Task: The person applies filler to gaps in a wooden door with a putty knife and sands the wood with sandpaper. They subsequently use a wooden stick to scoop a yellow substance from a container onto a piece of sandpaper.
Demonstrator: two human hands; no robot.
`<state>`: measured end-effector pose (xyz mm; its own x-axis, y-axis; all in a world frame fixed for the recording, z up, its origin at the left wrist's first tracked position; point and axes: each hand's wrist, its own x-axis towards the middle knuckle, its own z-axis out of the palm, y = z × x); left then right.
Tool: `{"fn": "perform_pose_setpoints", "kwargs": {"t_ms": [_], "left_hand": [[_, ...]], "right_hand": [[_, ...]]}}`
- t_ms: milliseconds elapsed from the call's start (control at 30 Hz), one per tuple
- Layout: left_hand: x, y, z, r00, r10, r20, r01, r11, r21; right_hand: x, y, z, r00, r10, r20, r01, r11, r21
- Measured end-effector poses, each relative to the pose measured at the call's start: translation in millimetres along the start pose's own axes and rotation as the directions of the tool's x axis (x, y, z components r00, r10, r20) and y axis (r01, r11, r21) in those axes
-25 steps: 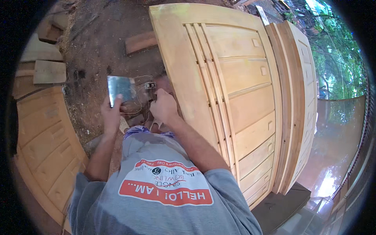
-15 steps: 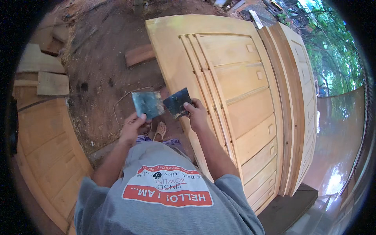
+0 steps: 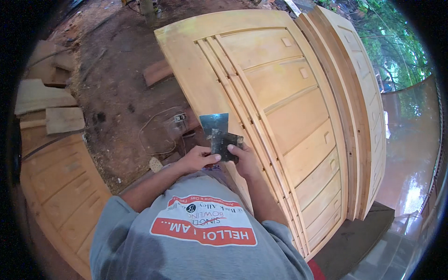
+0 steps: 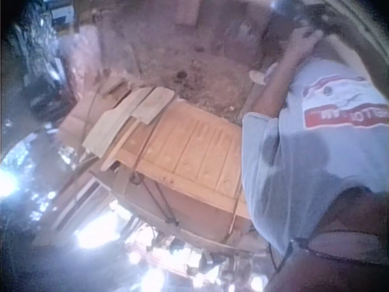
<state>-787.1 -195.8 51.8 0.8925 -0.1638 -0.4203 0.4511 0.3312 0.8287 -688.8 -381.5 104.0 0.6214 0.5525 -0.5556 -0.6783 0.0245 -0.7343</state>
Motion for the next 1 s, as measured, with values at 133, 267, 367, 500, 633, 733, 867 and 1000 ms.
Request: {"fn": "perform_pose_setpoints", "kwargs": {"t_ms": [133,267,367,500,633,733,867,1000], "left_hand": [[18,-15,-2,0.970,0.022,-0.242,0.039,0.969,0.243],[45,-41,-17,0.792,0.020,-0.610,0.178,0.948,0.263],[55,-40,-13,0.766,-0.013,-0.643,0.284,0.904,0.319],[56,-35,-11,0.782,0.044,-0.621,0.222,0.912,0.345],[56,-32,-15,0.791,0.081,-0.606,0.189,0.910,0.368],[55,-32,-17,0.795,0.082,-0.601,0.201,0.899,0.389],[57,-29,-15,0.793,0.043,-0.608,0.250,0.886,0.389],[56,-26,-16,0.803,0.021,-0.595,0.263,0.884,0.386]], "right_hand": [[5,-11,-27,0.925,-0.260,-0.277,0.150,0.920,-0.363],[23,-16,-38,0.817,-0.577,-0.007,0.295,0.427,-0.855],[33,-13,-10,0.731,-0.569,0.377,0.367,-0.139,-0.920],[55,-5,-1,0.738,-0.408,0.537,0.400,-0.376,-0.836],[78,-12,5,0.764,-0.380,0.521,0.377,-0.392,-0.839],[80,-11,7,0.759,-0.364,0.540,0.374,-0.435,-0.819],[81,-14,8,0.812,-0.300,0.501,0.340,-0.455,-0.823],[81,-11,11,0.815,-0.289,0.502,0.326,-0.488,-0.810]]}}
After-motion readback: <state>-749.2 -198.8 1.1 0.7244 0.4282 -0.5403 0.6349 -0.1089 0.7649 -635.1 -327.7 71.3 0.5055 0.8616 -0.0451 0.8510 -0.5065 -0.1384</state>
